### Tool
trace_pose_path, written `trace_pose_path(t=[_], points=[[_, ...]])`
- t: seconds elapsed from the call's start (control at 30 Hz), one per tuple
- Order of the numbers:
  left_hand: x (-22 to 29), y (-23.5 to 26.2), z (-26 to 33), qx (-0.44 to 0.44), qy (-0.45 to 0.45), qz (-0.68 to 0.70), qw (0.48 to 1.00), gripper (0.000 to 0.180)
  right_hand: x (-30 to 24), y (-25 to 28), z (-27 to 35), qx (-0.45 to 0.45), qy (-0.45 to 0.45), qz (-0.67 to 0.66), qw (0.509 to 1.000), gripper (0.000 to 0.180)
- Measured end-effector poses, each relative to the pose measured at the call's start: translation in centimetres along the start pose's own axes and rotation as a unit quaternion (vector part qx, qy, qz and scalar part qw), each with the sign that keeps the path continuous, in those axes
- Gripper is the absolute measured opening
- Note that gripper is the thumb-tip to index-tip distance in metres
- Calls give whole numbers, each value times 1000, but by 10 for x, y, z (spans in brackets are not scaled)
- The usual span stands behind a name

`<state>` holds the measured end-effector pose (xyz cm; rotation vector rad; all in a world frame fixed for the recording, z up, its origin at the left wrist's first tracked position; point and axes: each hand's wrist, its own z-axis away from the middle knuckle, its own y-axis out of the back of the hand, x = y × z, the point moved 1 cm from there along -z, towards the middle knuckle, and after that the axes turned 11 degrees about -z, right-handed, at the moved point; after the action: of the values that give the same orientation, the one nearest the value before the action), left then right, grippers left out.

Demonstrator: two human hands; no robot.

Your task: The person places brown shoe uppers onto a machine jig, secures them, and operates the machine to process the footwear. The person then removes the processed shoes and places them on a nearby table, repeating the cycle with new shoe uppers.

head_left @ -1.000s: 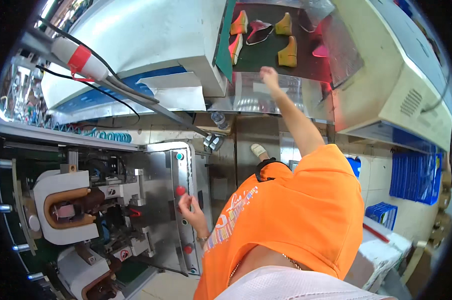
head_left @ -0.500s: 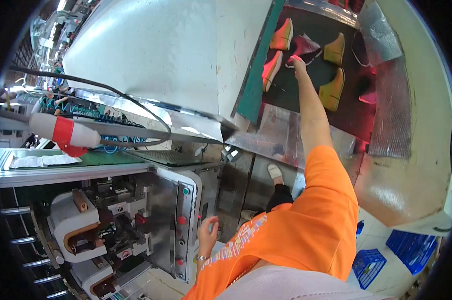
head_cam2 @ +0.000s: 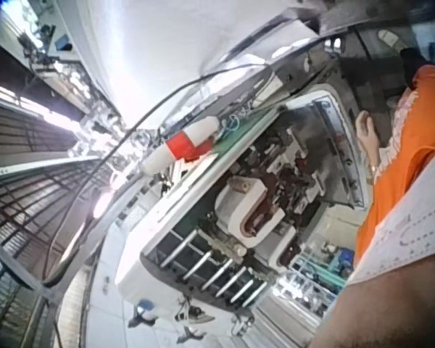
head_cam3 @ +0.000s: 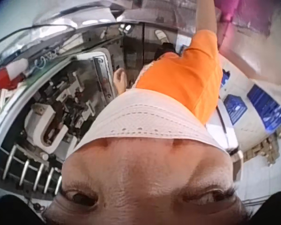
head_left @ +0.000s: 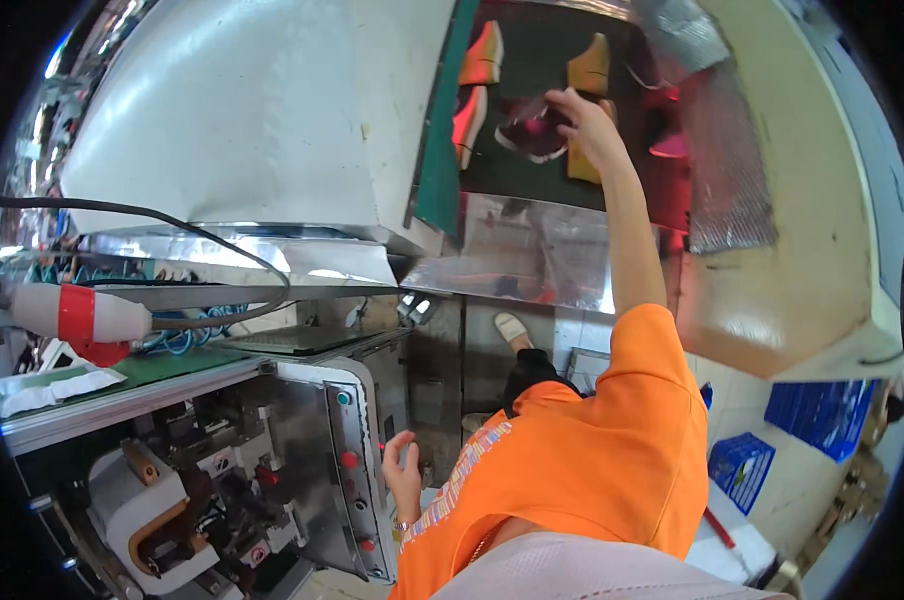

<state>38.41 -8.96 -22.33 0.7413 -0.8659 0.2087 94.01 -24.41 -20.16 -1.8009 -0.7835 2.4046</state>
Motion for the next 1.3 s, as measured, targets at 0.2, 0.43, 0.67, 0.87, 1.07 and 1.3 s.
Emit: trace_pose_path(t=[0.2,0.43,0.67,0.87,1.07,1.3], points=[[11,7,19,-182,116,261,941,35,-37,-71,199,-317,-29,94,943,39],[-22,48,55,-227,94,546,801,71,13,-195,324,-644,-131,40,753,70],[-92,142,108,147,-11,678,720,44,105,-315,418,-749,-206,77,624,59],[-218,129,153,299,158,676,655,37,261,-318,451,-692,-73,234,679,45],[-232,137,194,369,70,573,728,37,256,-331,448,-605,-157,211,751,32],[-193,176,193,480,-29,488,728,33,213,-364,446,-548,-22,145,824,18]])
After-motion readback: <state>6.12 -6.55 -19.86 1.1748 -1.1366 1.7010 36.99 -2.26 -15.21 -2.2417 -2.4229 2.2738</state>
